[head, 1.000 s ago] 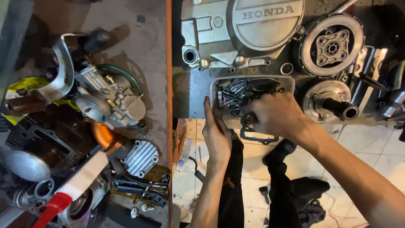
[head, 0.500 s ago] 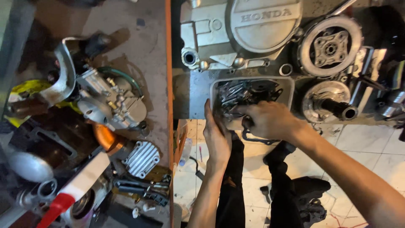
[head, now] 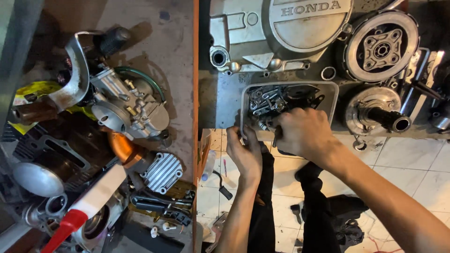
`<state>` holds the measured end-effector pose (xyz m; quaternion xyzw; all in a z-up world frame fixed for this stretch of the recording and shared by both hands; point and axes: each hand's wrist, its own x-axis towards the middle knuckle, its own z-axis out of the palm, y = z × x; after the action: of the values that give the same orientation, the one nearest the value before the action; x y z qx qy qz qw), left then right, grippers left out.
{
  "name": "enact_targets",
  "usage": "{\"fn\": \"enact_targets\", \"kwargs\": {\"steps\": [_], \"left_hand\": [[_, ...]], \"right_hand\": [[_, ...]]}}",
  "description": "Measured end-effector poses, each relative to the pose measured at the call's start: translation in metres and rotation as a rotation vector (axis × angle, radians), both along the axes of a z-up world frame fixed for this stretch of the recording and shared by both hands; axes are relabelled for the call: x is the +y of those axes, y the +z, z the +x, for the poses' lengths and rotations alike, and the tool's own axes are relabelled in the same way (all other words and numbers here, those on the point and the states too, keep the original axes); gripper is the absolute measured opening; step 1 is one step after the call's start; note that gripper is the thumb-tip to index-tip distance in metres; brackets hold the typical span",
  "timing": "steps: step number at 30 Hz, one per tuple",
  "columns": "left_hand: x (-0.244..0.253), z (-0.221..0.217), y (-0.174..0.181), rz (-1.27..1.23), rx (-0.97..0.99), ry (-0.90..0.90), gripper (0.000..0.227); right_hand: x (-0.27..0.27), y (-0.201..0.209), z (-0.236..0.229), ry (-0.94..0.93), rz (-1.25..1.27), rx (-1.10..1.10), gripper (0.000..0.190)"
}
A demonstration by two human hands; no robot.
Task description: The person handles a disassembled engine block, rotating it to inspect the internal components and cylinder head. They then move to a nearby shelf to sort through a container of small metal parts, picking up and examining various bolts and screws.
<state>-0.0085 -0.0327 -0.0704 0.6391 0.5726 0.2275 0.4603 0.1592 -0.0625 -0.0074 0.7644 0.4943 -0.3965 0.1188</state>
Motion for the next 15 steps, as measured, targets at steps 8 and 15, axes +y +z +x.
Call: {"fn": "enact_targets", "kwargs": {"steps": [8, 15], "left_hand": [[0.008, -0.001, 0.006, -0.068, -0.047, -0.035, 0.013], [0.009, -0.005, 0.001, 0.078, 0.041, -0.113, 0.014]], "right_hand": [[0.005, -0.015, -0.024, -0.031, 0.201, -0.097, 0.027], [0.048, 0.021, -0.002, 0.021, -0.271, 0.058, 0.069]]}}
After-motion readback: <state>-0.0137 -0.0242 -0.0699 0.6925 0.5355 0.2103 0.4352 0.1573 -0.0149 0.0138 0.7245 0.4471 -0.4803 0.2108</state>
